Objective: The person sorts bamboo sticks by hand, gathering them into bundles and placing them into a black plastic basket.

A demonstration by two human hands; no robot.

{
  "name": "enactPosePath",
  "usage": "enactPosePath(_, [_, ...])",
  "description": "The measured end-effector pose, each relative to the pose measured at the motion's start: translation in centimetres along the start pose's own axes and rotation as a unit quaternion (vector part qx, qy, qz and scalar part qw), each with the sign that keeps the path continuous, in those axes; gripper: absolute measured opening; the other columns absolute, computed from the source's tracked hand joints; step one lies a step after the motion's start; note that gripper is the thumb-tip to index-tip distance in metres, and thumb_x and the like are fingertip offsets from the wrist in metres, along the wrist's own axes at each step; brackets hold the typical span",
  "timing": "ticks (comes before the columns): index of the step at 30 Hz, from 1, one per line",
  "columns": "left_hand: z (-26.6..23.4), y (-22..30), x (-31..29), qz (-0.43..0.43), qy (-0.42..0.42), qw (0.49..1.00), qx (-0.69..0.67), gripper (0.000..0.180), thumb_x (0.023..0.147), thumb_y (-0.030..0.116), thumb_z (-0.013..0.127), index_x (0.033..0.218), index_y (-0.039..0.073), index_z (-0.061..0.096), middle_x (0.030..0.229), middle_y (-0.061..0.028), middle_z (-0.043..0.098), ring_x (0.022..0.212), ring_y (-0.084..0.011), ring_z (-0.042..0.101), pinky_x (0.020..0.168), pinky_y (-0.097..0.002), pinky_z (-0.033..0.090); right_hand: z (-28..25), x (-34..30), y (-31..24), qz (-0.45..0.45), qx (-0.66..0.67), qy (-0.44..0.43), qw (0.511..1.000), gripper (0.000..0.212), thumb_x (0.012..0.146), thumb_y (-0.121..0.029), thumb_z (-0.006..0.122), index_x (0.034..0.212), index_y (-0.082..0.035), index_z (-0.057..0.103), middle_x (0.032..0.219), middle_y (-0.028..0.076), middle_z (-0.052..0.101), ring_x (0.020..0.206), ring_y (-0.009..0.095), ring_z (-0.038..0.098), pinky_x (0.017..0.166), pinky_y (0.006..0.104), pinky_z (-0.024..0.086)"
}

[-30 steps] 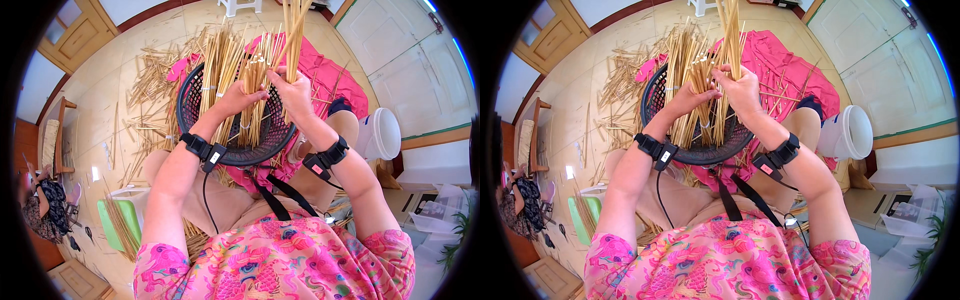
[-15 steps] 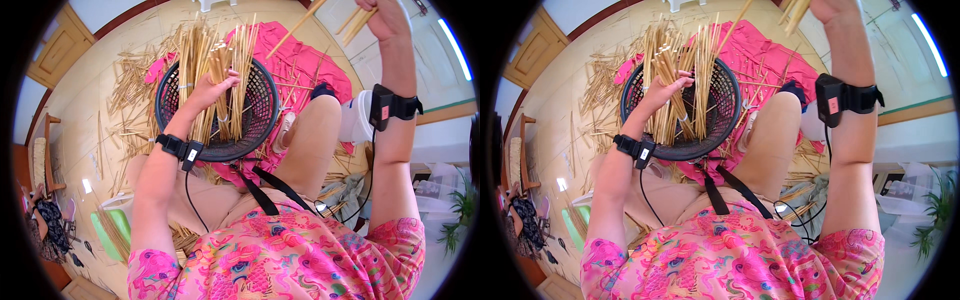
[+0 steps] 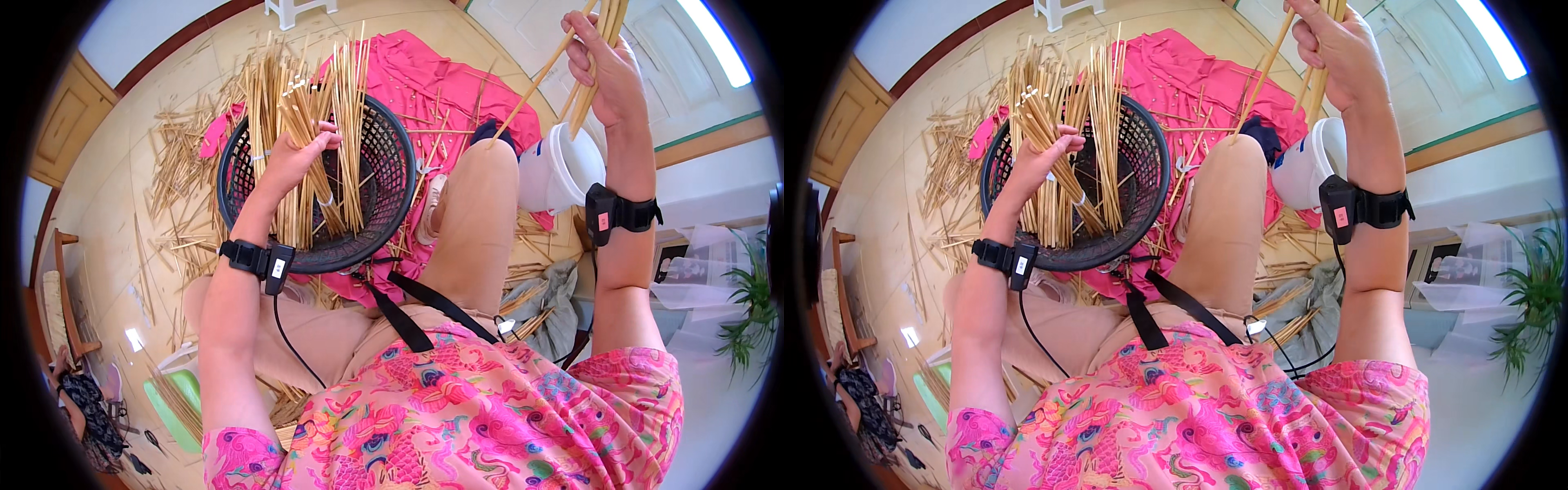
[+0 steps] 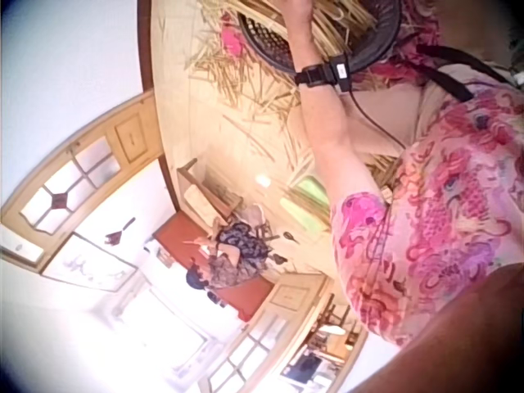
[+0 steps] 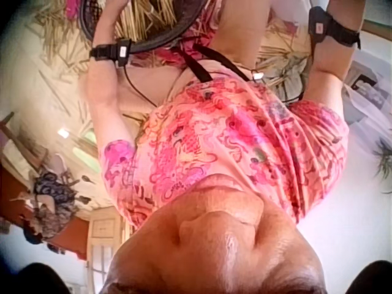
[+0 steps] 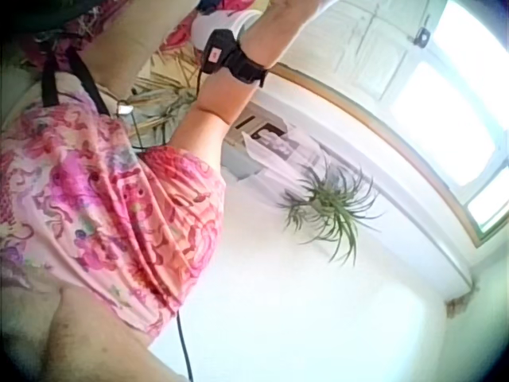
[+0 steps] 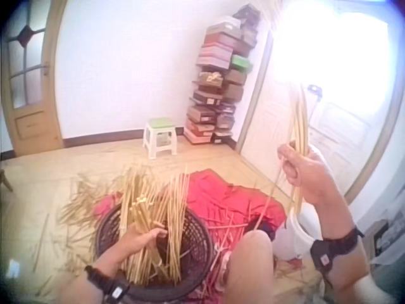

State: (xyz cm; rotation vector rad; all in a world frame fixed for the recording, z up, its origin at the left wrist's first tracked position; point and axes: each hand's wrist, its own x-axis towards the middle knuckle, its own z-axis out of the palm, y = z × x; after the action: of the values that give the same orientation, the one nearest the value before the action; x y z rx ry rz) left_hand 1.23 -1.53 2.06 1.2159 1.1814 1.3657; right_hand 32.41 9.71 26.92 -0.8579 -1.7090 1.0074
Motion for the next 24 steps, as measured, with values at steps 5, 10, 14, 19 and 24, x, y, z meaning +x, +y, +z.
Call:
enactPosePath(5, [0.0,0.3,-0.2,-0.003,0.007,1.0,-0.007,0.022,0.091,0.011,0.054,0.106,-0.004,0.057,0.095,-0.0114,0.064,0.089,-0.0189,0.064,0.083,-0.031,0.051,0.0,0.1,2.0,0.021,0.031,0.007,0.999,0.022,0.085,-0.022,0.065,0.092,-0.004,0.056,0.087,0.002,0.055,0.058,0.002,0.04,0.043,0.0161,0.03])
enactPosePath(10, [0.0,0.1,0.0,-0.006,0.006,1.0,0.002,0.022,0.091,0.012,0.054,0.106,-0.004,0.057,0.095,-0.011,0.064,0.09,-0.0188,0.064,0.083,-0.0307,0.051,1.4,-0.6,6.6,0.084,-0.048,0.043,0.994,0.024,0.086,-0.029,0.064,0.085,-0.007,0.054,0.068,-0.004,0.046,0.054,0.002,0.035,0.044,0.0182,0.025])
enactPosePath(14, [0.0,-0.1,0.0,0.0,0.002,1.0,-0.004,0.022,0.091,0.012,0.054,0.106,-0.004,0.057,0.095,-0.0109,0.064,0.089,-0.0188,0.064,0.082,-0.0305,0.051,1.5,-1.0,10.1,0.083,-0.022,0.08,0.993,0.028,0.087,-0.033,0.063,0.078,-0.007,0.054,0.062,-0.006,0.043,0.053,0.002,0.034,0.046,0.0208,0.027])
enactPosePath(19, [0.0,0.3,-0.1,-0.003,0.013,1.0,-0.001,0.022,0.091,0.013,0.055,0.106,-0.003,0.057,0.094,-0.0108,0.064,0.088,-0.0186,0.064,0.082,-0.0306,0.051,2.0,-0.1,11.0,0.063,-0.012,0.096,0.993,0.028,0.088,-0.032,0.061,0.076,-0.008,0.052,0.06,-0.007,0.041,0.053,0.003,0.035,0.046,0.0216,0.028])
enactPosePath(24, [0.2,0.1,0.0,-0.002,0.012,1.0,0.002,0.022,0.09,0.013,0.055,0.106,-0.003,0.057,0.094,-0.0104,0.064,0.089,-0.0179,0.064,0.082,-0.0305,0.051,3.8,-0.2,11.2,0.066,0.095,0.041,0.992,0.027,0.089,-0.027,0.061,0.075,-0.01,0.046,0.058,-0.006,0.04,0.047,0.003,0.035,0.043,0.0215,0.029])
